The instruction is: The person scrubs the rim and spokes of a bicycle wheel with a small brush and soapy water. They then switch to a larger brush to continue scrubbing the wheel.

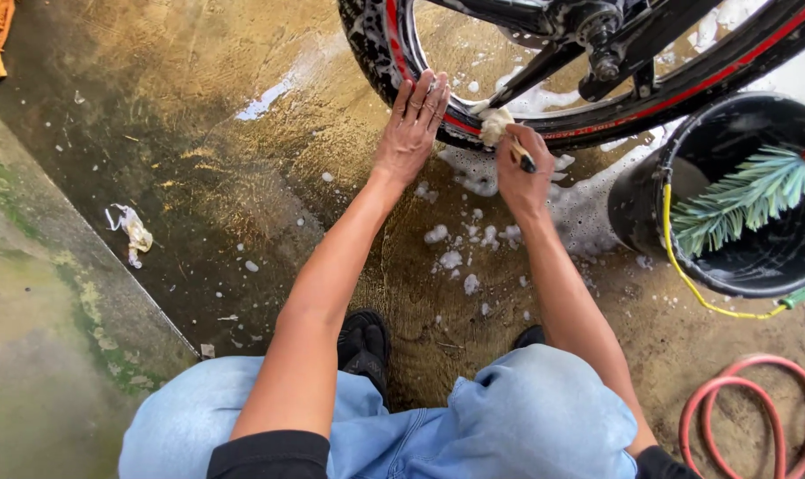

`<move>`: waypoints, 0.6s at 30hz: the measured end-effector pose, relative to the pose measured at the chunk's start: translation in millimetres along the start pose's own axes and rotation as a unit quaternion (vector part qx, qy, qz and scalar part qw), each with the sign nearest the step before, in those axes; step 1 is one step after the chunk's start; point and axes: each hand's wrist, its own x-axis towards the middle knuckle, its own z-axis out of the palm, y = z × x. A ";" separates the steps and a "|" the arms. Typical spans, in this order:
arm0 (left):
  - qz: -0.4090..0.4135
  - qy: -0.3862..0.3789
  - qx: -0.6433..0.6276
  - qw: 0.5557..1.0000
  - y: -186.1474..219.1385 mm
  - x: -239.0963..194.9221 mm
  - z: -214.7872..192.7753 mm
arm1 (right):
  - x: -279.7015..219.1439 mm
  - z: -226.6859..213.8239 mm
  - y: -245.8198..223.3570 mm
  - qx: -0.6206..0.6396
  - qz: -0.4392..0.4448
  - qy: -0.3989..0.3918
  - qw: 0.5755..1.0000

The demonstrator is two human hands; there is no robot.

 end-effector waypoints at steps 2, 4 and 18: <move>-0.006 0.009 -0.002 1.000 6.2 1.4 -1.9 | 5.5 1.1 -5.8 0.054 -0.032 0.015 0.998; -0.015 0.019 0.000 1.000 9.5 5.6 -2.9 | 18.2 -1.1 -14.3 0.112 -0.069 0.029 0.991; 0.000 0.008 -0.078 0.997 58.2 15.2 46.5 | 31.3 -15.4 -25.5 -0.141 -0.189 0.071 0.969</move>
